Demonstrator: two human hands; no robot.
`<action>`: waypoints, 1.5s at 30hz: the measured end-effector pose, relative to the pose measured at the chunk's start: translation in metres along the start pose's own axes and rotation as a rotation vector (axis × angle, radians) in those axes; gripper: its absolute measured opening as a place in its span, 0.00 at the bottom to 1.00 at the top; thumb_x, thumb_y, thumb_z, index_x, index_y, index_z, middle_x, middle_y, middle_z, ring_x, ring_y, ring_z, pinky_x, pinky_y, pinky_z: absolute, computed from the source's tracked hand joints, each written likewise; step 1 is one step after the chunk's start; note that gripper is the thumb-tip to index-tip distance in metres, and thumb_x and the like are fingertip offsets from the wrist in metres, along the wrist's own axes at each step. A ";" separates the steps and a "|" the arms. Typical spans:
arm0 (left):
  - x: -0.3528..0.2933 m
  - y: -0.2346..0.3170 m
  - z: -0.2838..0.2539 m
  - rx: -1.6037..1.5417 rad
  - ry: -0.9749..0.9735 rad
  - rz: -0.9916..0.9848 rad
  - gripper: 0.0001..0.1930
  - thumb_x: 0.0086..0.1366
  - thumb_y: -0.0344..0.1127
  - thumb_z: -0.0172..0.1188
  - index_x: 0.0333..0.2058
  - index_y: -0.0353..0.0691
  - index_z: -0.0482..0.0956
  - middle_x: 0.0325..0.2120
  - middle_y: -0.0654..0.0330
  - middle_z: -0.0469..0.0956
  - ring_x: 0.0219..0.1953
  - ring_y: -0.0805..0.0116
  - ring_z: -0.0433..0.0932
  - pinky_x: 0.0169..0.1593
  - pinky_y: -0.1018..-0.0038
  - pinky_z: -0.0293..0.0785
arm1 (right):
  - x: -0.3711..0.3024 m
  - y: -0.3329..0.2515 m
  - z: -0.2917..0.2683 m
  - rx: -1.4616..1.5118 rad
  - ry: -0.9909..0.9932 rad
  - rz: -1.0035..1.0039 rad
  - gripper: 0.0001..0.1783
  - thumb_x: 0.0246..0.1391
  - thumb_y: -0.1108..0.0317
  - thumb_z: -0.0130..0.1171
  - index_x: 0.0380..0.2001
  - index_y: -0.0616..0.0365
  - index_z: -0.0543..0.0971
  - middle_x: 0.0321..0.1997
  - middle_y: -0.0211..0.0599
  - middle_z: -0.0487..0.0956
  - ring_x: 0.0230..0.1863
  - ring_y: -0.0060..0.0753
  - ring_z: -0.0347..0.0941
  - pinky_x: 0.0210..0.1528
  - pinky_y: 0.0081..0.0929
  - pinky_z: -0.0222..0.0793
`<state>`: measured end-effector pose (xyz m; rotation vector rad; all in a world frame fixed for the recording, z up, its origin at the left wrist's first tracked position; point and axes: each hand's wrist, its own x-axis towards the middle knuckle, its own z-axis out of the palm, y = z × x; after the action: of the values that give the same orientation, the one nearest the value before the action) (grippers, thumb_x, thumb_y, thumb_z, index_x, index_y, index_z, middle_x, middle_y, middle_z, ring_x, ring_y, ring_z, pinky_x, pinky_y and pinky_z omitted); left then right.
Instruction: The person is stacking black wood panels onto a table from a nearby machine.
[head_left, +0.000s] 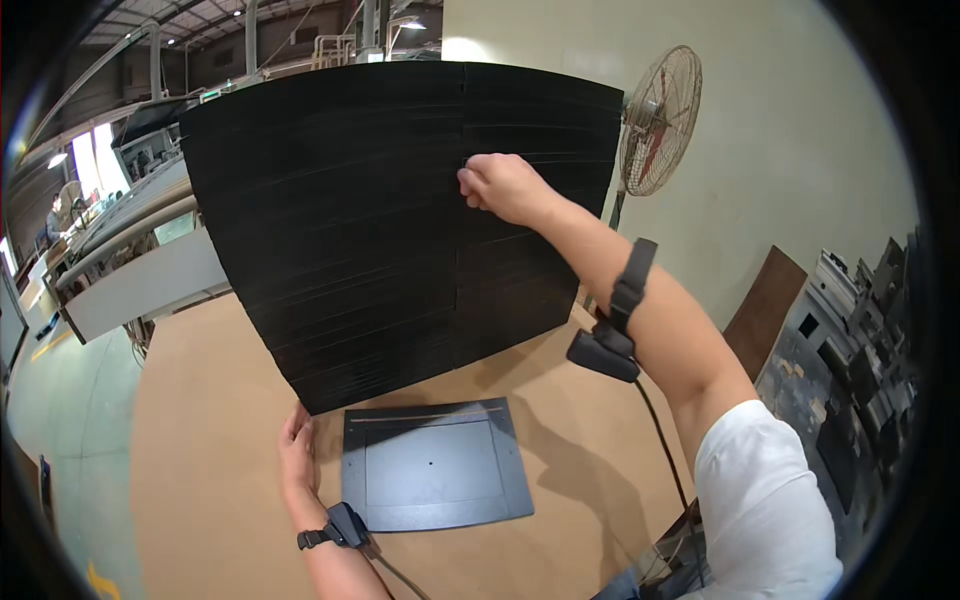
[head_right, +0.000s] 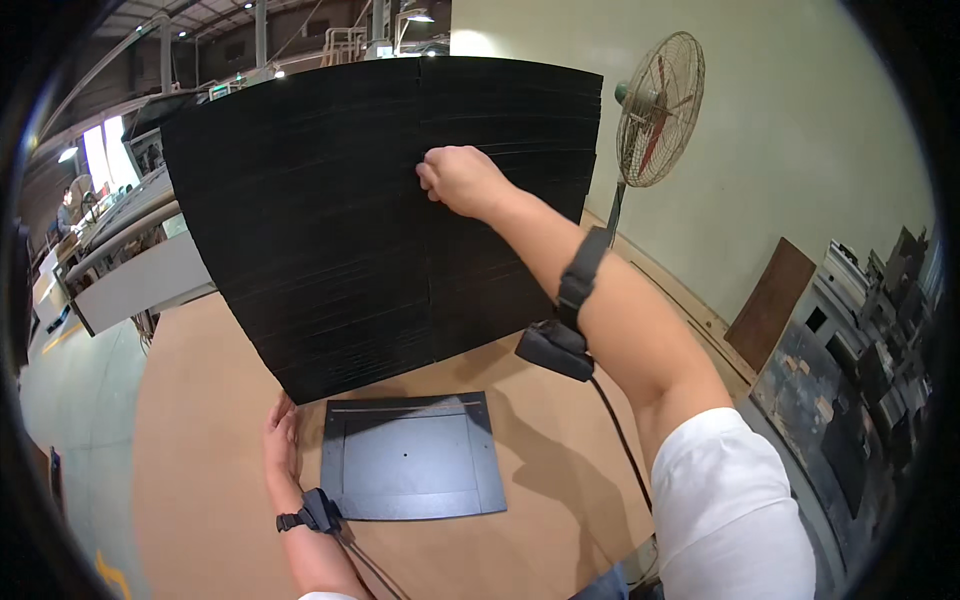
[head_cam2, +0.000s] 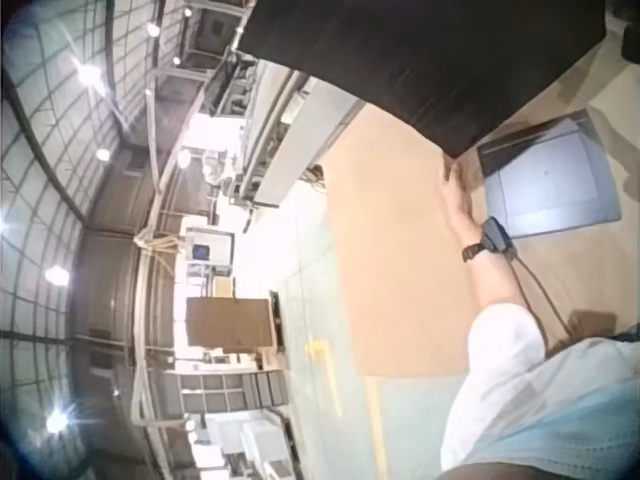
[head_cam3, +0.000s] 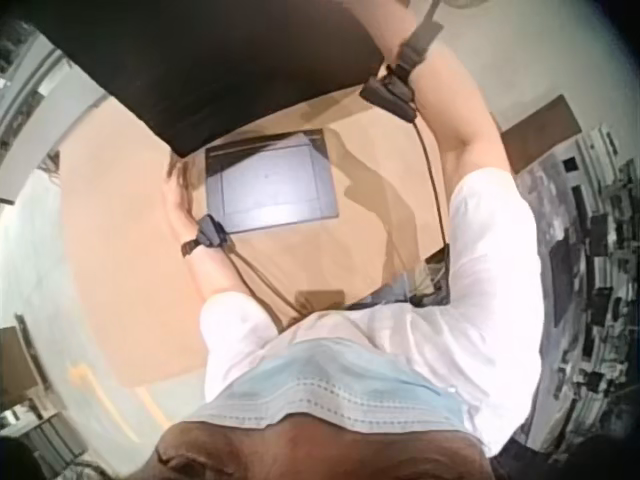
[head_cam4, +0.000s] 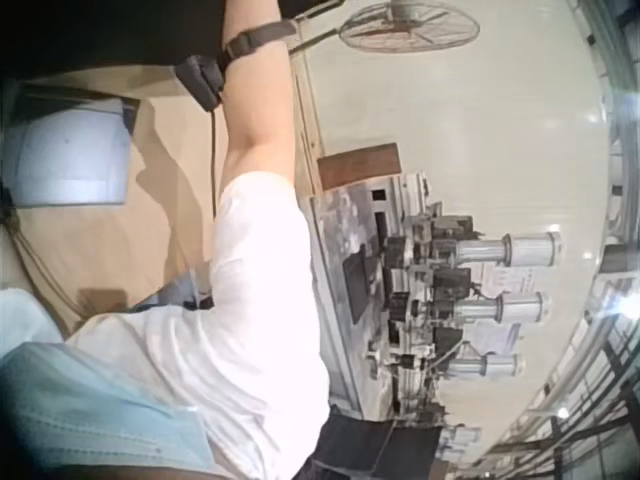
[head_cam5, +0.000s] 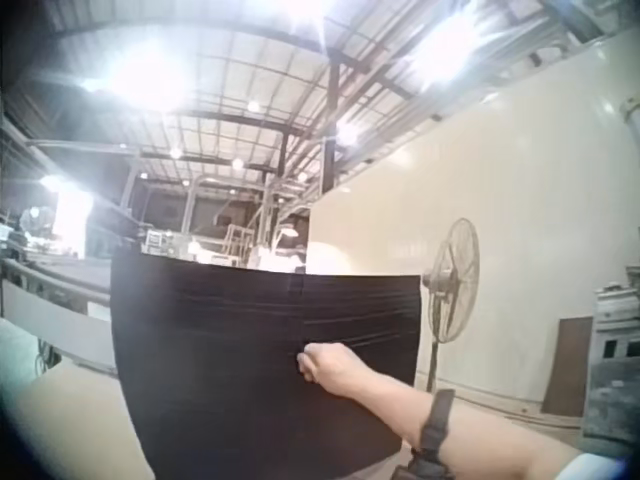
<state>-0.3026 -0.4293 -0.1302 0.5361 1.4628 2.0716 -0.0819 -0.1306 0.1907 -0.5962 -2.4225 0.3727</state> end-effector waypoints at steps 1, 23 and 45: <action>0.001 -0.003 -0.003 0.001 -0.012 0.005 0.26 0.66 0.24 0.46 0.63 0.30 0.58 0.64 0.50 0.59 0.67 0.59 0.56 0.67 0.67 0.54 | 0.003 0.002 0.003 0.003 0.001 0.005 0.16 0.61 0.62 0.47 0.27 0.62 0.77 0.23 0.36 0.80 0.25 0.30 0.77 0.32 0.28 0.73; 0.015 -0.019 -0.012 -0.087 -0.003 0.058 0.25 0.66 0.27 0.49 0.61 0.30 0.61 0.62 0.48 0.61 0.64 0.59 0.61 0.64 0.69 0.59 | -0.018 0.024 0.021 -0.632 0.386 -0.222 0.43 0.55 0.55 0.57 0.67 0.58 0.49 0.74 0.44 0.43 0.74 0.50 0.38 0.68 0.58 0.43; 0.020 -0.019 -0.018 -0.088 -0.007 0.001 0.26 0.67 0.30 0.50 0.62 0.30 0.60 0.62 0.47 0.60 0.65 0.57 0.59 0.66 0.66 0.56 | 0.014 0.010 -0.021 -0.670 0.274 -0.362 0.38 0.58 0.53 0.53 0.67 0.54 0.53 0.74 0.39 0.45 0.73 0.49 0.41 0.66 0.61 0.48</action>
<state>-0.3247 -0.4249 -0.1537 0.5082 1.3609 2.1216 -0.0755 -0.1128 0.2105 -0.4239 -2.2910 -0.6524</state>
